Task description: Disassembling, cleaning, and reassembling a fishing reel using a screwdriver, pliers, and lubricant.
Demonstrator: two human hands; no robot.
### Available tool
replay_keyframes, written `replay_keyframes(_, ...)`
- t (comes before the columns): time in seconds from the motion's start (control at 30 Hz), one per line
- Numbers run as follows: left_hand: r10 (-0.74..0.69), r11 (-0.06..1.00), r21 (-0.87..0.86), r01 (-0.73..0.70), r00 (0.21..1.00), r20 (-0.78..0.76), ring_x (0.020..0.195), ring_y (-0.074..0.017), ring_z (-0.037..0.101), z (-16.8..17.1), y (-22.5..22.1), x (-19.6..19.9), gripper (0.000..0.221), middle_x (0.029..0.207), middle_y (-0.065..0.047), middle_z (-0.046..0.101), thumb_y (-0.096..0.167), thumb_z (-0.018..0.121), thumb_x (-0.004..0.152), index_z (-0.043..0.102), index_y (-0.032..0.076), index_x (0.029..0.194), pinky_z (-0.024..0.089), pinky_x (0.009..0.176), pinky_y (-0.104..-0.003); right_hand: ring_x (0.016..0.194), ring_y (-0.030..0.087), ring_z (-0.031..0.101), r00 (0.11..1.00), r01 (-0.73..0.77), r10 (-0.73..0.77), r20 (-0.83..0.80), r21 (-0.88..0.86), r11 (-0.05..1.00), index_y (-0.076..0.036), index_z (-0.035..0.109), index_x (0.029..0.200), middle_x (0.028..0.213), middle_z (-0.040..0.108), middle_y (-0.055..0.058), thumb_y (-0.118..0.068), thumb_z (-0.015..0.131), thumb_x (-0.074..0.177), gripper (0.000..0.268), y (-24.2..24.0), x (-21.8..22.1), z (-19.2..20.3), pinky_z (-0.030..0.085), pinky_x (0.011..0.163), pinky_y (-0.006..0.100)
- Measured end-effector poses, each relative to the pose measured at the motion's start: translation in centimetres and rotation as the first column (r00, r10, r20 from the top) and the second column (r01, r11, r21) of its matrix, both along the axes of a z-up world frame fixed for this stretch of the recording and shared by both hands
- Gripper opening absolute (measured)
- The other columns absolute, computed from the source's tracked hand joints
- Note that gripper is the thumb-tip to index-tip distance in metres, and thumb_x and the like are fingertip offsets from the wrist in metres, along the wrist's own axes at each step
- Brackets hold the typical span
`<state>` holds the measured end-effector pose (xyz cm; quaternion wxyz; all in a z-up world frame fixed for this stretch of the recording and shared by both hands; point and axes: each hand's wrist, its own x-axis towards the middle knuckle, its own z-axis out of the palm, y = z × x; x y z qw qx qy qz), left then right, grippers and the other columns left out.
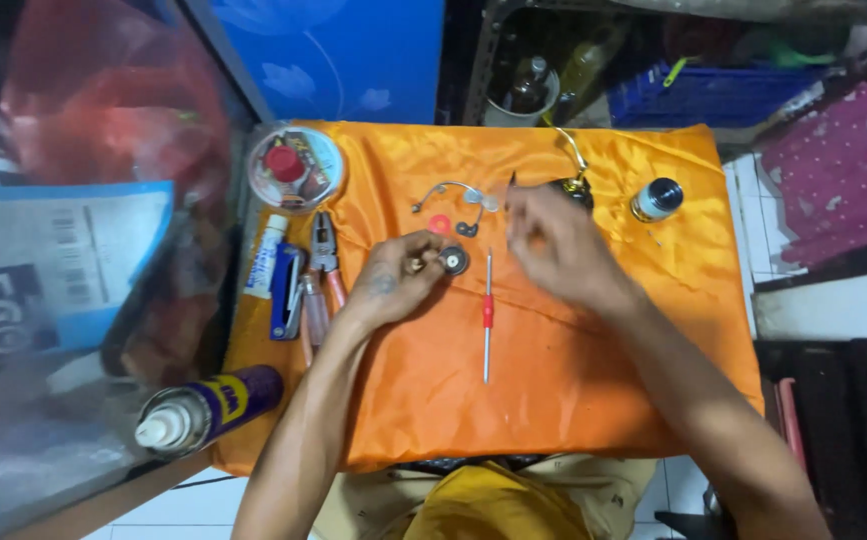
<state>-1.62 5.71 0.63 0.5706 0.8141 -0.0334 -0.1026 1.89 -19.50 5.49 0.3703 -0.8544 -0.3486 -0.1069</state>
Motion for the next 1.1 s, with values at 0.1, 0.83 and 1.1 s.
replay_keyframes(0.1,-0.089,0.995,0.031,0.090,0.996,-0.018,0.062,-0.0108,0.059,3.1,-0.4,-1.4,0.024,0.073,-0.002,0.072,0.010,0.070,0.080,0.079,0.013,0.102,0.052,0.058,-0.025,0.120,0.032,0.067,0.989,-0.130,0.118,-0.087,-0.141,0.982,-0.012,0.073,0.125,0.130,0.070,0.012,-0.004,0.057,0.089,0.040,-1.0,-6.6,0.1,0.057,0.095,0.044)
replay_keyframes(0.83,-0.109,0.972,0.194,0.130,0.988,-0.112,0.071,-0.0203,0.069,4.8,-1.1,-1.4,0.028,0.079,-0.006,0.077,0.017,0.068,0.080,0.082,0.025,0.103,0.055,0.066,-0.032,0.075,0.010,0.052,0.930,0.150,0.105,-0.353,0.623,0.767,0.001,0.061,0.118,0.086,0.049,0.003,-0.014,0.067,0.101,0.024,0.1,-4.9,-5.4,0.046,0.064,0.026)
replay_keyframes(1.1,-0.097,0.972,0.204,0.114,0.991,-0.091,0.063,-0.0139,0.066,4.6,-1.0,-1.5,0.024,0.073,0.001,0.073,0.020,0.069,0.080,0.081,0.028,0.099,0.052,0.059,-0.029,0.059,0.017,0.063,0.939,0.220,-0.092,-0.332,0.372,0.902,-0.012,0.078,0.104,0.068,0.067,0.006,-0.033,0.056,0.109,0.031,1.4,-4.9,-5.7,0.055,0.049,0.030)
